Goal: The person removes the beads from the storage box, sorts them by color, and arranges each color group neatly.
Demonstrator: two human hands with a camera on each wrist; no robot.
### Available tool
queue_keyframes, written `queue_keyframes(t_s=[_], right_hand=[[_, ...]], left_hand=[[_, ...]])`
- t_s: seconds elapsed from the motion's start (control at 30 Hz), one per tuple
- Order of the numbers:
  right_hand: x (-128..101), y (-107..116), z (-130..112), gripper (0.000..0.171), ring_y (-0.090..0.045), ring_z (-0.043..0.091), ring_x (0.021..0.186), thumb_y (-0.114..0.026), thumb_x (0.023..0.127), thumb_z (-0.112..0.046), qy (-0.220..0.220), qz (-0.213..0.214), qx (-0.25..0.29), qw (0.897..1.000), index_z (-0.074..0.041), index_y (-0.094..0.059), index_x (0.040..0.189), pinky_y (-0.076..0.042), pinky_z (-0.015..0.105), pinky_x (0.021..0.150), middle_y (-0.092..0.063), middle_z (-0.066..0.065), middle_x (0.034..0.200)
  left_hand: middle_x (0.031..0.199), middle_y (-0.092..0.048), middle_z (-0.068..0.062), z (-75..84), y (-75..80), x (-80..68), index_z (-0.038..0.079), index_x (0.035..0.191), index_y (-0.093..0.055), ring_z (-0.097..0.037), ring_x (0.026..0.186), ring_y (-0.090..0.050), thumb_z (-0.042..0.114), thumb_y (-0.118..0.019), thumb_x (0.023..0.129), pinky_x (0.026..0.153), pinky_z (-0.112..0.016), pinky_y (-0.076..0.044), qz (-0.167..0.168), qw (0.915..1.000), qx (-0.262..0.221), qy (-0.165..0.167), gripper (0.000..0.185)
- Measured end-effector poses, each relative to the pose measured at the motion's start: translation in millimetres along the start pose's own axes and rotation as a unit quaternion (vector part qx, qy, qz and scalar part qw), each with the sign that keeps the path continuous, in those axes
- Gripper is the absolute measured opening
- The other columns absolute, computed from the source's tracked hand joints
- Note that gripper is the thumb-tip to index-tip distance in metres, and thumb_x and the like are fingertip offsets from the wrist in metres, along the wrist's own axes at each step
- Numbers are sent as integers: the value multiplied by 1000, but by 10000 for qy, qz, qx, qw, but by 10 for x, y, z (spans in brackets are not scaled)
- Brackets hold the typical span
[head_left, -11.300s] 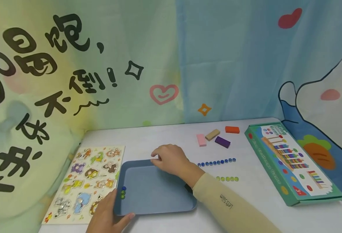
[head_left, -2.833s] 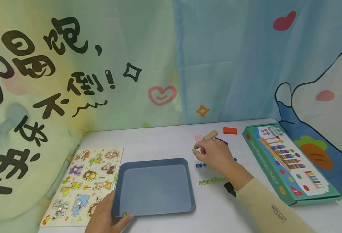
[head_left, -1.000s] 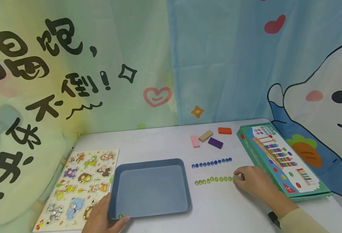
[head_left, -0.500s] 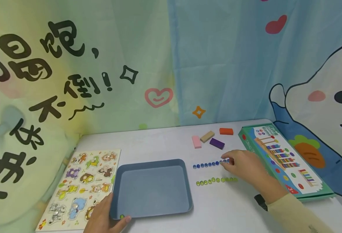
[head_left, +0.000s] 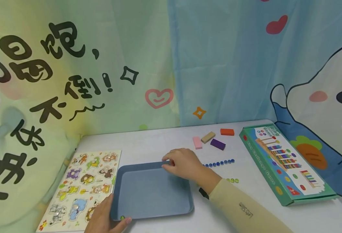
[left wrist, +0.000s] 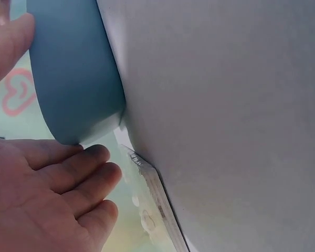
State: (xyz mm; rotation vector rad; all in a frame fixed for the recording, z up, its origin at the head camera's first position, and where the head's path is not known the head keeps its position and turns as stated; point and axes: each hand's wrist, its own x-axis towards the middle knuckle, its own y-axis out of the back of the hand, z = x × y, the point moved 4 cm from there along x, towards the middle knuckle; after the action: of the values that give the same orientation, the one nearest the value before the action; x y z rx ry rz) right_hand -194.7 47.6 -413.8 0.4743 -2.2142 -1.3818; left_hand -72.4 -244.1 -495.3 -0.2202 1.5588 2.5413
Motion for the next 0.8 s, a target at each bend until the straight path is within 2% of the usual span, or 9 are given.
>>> queue_keyframes(t_s=[0.23,0.47,0.53,0.67,0.8], right_hand=[[307,-382,-537,23,-47,-3,59,-76,96,-36,568,-616,-124,9964,-22,-82,114,-40,15,55,-61,-14,69],[427,-841,-938,25,-47,-7,56,-75,97,-41,1013,-1353,-189,9854,-29,-80,118,-40,11,55,-61,-19,66],[439,-956,-1016,25,-50,-8,59,-76,96,-42,1172,-1487,-245,9816,-30,-80,117,-42,9,57,-66,-19,71],[446,-1123,-1116,23,-60,-12,70,-79,92,-43,1464,-1643,-362,9748,-34,-81,113,-49,7,65,-77,-21,90],[445,-1220,-1158,19,-65,-10,78,-81,90,-42,1677,-1780,-434,9687,-35,-81,108,-52,9,70,-79,-21,98]], left_hand=[[157,-46,-31,5,23,-11,-12,157,-32,-55,142,-47,69,-76,84,117,-69,-42,226,9991,-45,-352,117],[152,-53,-28,2,38,-23,-10,155,-38,-51,136,-54,67,-76,85,110,-68,-47,591,9961,-8,-658,111],[151,-53,-29,-7,31,-20,-11,154,-38,-51,136,-54,67,-76,85,110,-68,-48,630,9958,28,-665,111],[152,-52,-30,-25,21,-18,-11,154,-38,-53,138,-52,67,-76,85,112,-68,-46,588,9963,-11,-626,111],[152,-53,-28,-29,21,-20,-10,154,-38,-52,138,-52,67,-75,86,112,-69,-45,602,9958,-86,-678,110]])
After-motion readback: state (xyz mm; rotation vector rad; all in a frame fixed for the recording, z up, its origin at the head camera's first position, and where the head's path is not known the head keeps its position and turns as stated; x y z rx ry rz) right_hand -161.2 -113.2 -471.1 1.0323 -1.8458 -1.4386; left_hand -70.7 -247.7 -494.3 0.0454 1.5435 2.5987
